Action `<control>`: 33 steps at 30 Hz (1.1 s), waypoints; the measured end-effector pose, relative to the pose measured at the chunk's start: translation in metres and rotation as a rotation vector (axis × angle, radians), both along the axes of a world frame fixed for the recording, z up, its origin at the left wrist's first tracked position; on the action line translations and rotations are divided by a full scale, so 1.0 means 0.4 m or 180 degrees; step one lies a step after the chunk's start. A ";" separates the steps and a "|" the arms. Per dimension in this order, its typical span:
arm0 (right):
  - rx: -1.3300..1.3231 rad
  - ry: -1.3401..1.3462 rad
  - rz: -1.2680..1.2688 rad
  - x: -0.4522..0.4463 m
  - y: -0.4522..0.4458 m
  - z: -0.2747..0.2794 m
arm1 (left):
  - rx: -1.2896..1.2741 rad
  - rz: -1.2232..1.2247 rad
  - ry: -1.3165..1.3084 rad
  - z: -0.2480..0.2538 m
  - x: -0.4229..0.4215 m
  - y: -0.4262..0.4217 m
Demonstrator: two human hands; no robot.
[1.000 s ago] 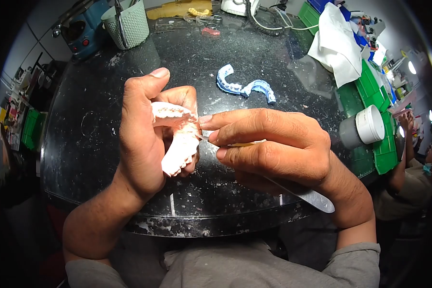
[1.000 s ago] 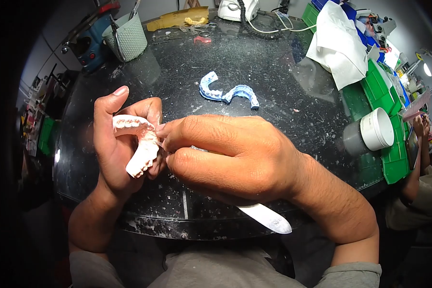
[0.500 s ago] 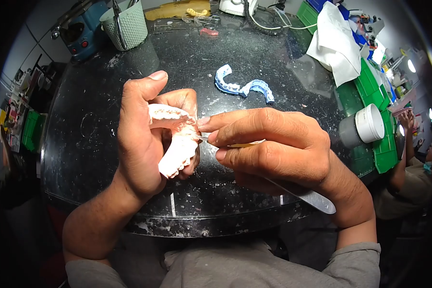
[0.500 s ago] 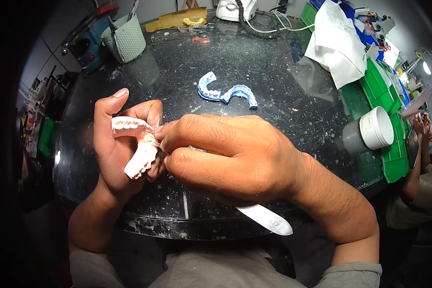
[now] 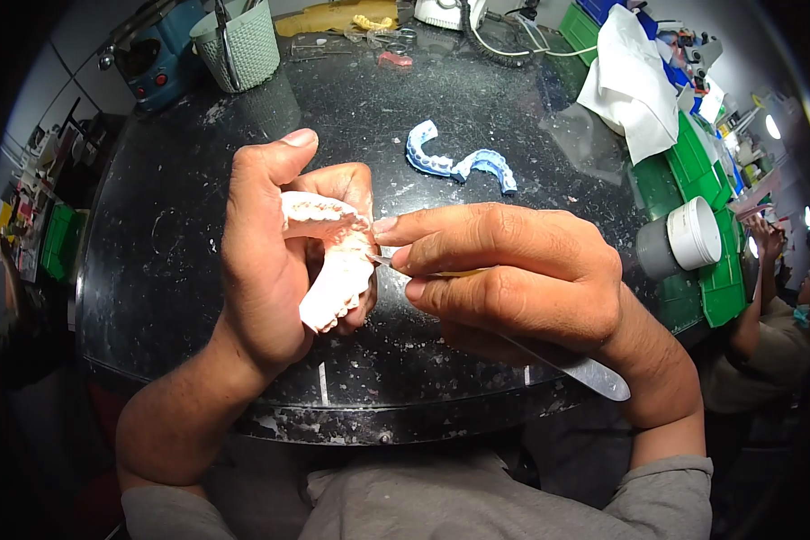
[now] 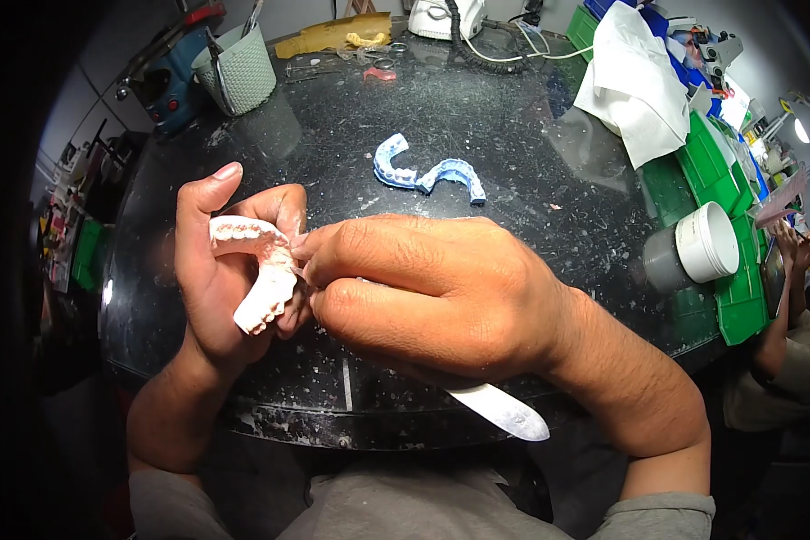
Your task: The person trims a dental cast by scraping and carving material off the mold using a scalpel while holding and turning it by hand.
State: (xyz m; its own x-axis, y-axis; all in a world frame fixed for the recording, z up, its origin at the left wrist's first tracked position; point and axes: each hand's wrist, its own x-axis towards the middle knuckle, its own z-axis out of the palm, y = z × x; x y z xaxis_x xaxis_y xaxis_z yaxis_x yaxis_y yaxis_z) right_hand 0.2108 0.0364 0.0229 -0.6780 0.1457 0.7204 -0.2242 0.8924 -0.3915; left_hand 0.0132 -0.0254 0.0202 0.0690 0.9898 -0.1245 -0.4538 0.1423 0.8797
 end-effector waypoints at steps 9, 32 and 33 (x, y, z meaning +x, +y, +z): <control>0.0136 -0.0124 -0.0118 0.004 -0.006 0.009 | -0.0103 -0.0013 -0.0167 0.003 0.005 0.002; 0.0122 0.0645 -0.0509 0.002 0.007 -0.005 | -0.0227 -0.0423 -0.0897 -0.019 0.003 0.013; 0.0154 0.0635 -0.0525 0.003 0.008 -0.003 | -0.0173 -0.0431 -0.0867 -0.018 0.004 0.014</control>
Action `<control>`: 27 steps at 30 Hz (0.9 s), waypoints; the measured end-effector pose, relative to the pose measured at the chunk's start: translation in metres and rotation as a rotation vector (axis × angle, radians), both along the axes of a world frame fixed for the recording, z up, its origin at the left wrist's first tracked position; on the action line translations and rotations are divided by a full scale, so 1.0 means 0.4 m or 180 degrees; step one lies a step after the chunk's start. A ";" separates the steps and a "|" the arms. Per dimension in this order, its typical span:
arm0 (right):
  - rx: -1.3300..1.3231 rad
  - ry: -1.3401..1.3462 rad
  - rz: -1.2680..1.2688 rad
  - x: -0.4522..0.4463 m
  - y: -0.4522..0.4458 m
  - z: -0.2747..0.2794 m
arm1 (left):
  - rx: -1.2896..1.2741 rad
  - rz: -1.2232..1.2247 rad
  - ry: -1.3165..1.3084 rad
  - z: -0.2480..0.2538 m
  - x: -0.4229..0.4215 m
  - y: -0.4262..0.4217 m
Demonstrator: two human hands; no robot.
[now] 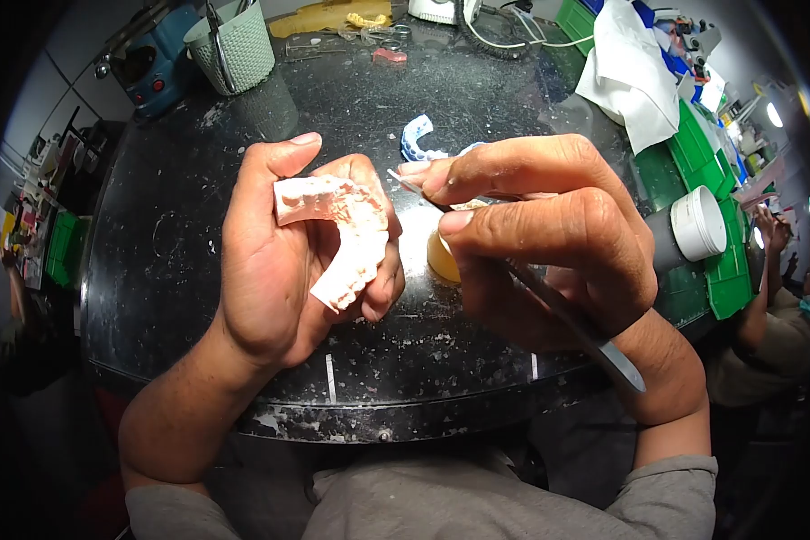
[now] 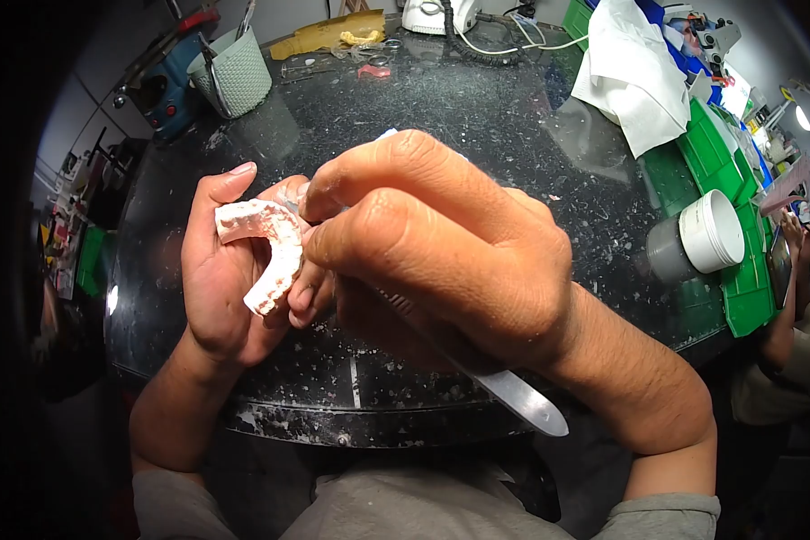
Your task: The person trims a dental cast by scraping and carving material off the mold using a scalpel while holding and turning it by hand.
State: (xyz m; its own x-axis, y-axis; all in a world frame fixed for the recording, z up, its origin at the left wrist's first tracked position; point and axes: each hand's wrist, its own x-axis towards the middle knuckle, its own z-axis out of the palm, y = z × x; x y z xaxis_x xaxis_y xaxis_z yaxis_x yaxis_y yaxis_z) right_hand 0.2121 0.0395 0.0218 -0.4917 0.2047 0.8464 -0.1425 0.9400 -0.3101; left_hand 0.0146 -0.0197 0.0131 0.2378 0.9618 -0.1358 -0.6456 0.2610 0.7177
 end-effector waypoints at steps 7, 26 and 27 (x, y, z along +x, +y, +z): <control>0.0109 -0.0077 -0.0067 0.002 0.000 0.000 | 0.0140 0.0159 0.0021 0.003 0.012 -0.003; -0.0115 -0.0670 0.0047 0.016 0.001 0.013 | 0.0426 0.0594 0.0918 0.013 0.017 -0.009; -0.0145 -0.0701 0.0042 0.017 -0.003 0.016 | 0.0419 0.0601 0.0906 0.014 0.018 -0.009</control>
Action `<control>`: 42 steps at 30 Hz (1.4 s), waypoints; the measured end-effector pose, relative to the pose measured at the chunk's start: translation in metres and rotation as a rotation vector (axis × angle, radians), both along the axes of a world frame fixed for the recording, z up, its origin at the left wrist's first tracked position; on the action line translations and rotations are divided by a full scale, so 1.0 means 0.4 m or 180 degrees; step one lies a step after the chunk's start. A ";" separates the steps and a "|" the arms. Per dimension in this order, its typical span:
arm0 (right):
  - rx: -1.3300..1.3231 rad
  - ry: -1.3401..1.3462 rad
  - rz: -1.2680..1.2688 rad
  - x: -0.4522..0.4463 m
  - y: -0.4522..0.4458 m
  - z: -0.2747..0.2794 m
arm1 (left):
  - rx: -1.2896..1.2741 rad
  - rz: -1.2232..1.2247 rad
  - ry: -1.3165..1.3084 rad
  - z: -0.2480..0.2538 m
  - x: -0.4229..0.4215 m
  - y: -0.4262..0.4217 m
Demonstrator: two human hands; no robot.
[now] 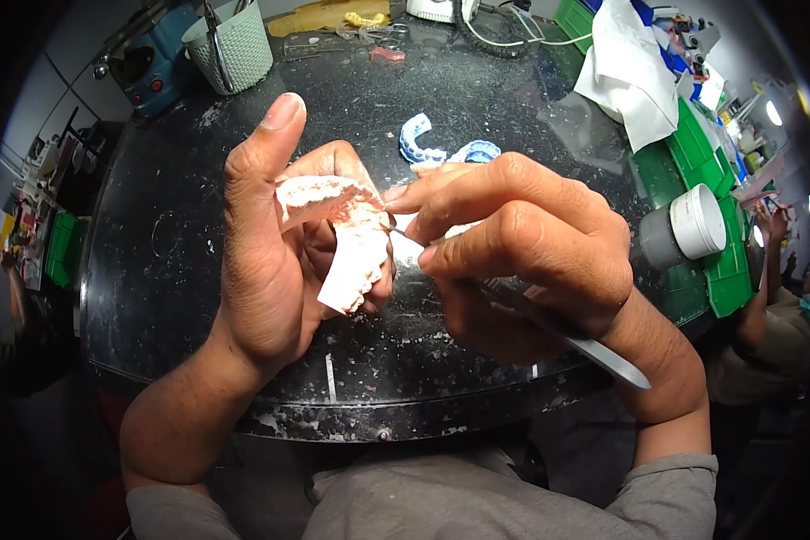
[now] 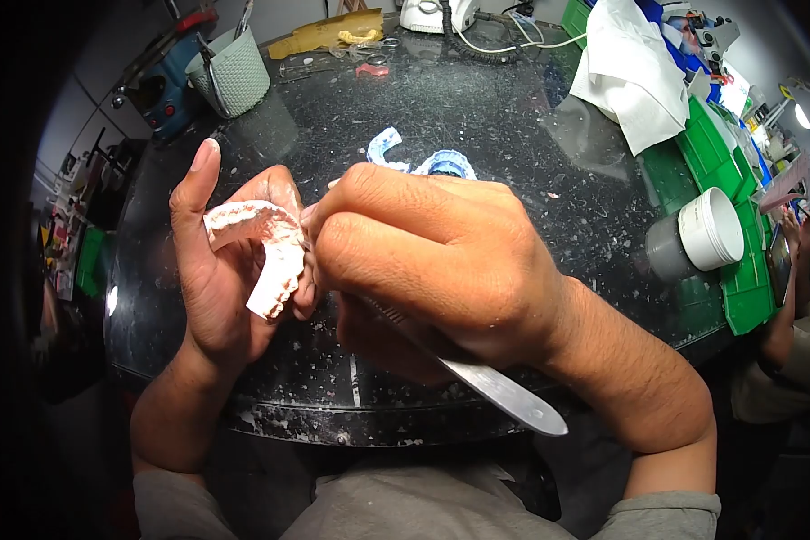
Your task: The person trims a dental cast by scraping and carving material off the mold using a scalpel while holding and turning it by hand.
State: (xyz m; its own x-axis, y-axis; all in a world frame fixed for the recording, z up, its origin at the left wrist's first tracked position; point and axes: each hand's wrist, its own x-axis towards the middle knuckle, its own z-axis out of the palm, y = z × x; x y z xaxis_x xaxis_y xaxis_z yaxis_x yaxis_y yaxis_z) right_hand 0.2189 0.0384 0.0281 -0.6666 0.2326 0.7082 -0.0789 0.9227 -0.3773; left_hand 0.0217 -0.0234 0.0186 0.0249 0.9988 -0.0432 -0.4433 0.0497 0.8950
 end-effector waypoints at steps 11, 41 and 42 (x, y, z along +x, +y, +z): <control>-0.0245 -0.0013 -0.0051 -0.004 -0.011 -0.008 | -0.0026 0.0069 0.0240 0.005 0.001 -0.003; -0.0289 0.0334 0.0057 -0.026 0.001 -0.024 | -0.0057 0.0131 0.0600 0.010 0.004 -0.003; -0.0331 0.0246 0.0054 -0.023 -0.002 -0.018 | -0.0046 0.0125 0.0610 0.010 0.004 -0.003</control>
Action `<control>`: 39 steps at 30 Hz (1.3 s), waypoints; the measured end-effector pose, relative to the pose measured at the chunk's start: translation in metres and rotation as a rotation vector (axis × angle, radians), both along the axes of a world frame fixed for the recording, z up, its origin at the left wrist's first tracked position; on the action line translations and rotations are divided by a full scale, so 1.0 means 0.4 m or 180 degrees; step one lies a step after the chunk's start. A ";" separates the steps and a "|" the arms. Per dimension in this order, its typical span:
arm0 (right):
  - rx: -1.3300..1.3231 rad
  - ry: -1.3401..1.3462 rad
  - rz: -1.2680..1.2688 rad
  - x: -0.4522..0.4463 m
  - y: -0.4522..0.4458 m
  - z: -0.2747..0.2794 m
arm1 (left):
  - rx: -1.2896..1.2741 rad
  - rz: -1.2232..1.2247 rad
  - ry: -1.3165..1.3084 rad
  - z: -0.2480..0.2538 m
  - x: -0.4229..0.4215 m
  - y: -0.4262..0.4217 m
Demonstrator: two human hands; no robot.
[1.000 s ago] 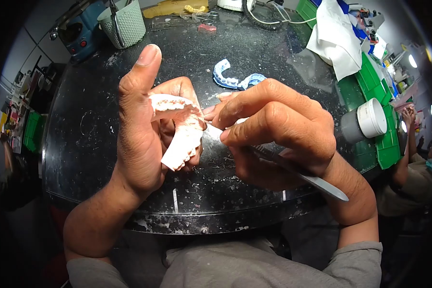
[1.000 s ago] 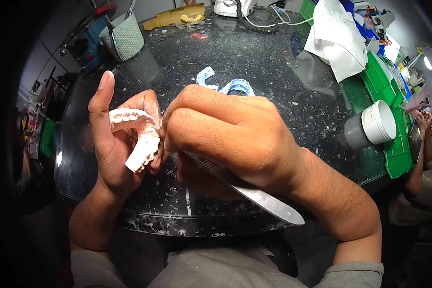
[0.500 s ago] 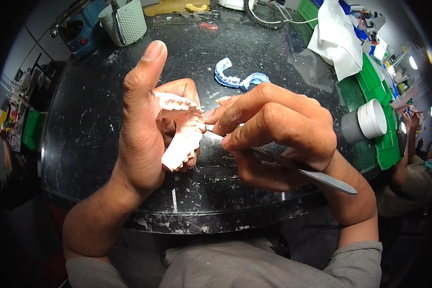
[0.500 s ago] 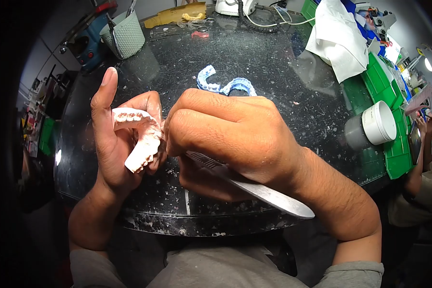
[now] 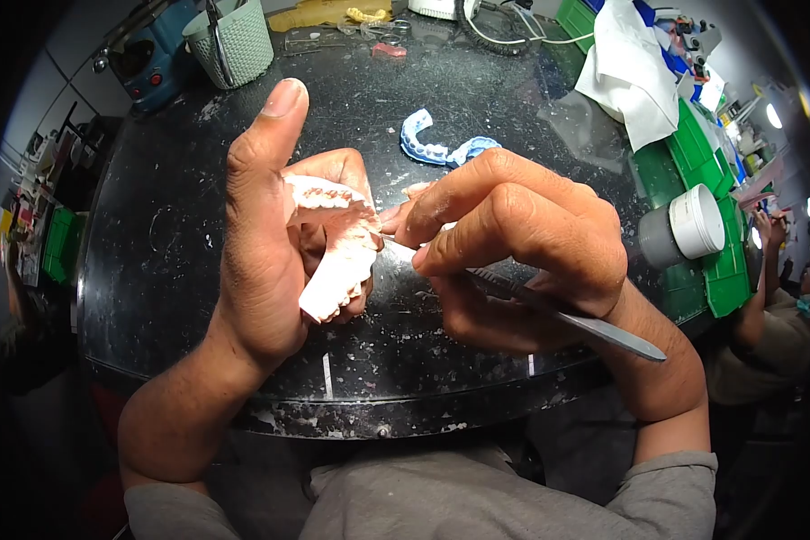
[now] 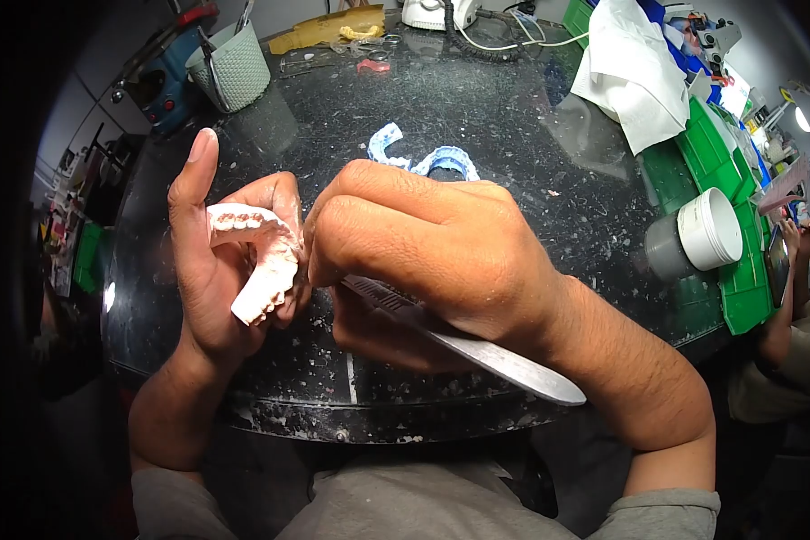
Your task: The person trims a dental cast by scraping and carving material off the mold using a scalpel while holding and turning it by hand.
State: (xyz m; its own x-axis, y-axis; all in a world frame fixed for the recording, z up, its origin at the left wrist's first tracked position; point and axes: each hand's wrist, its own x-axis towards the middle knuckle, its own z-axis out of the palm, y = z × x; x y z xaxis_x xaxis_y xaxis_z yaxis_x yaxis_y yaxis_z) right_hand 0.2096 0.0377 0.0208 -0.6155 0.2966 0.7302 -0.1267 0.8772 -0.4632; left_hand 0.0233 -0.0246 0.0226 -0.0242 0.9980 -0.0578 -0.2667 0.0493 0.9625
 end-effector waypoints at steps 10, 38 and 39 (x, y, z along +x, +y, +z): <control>0.0010 -0.0007 0.0025 0.003 0.004 -0.001 | 0.0149 0.0003 0.0037 -0.008 -0.004 0.000; 0.0041 0.0384 0.0011 -0.010 0.003 -0.006 | -0.1158 -0.0609 -0.1392 0.003 -0.018 0.003; 0.0060 0.0358 0.0009 -0.008 0.003 -0.005 | -0.1201 -0.0625 -0.1404 0.005 -0.017 0.002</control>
State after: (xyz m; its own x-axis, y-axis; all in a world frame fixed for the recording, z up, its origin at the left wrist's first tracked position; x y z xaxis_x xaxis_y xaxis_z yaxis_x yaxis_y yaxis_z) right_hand 0.2062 0.0388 0.0189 -0.5300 0.2805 0.8002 -0.1796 0.8852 -0.4292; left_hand 0.0163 -0.0236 0.0244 0.2648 0.8901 -0.3709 -0.5876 0.4539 0.6699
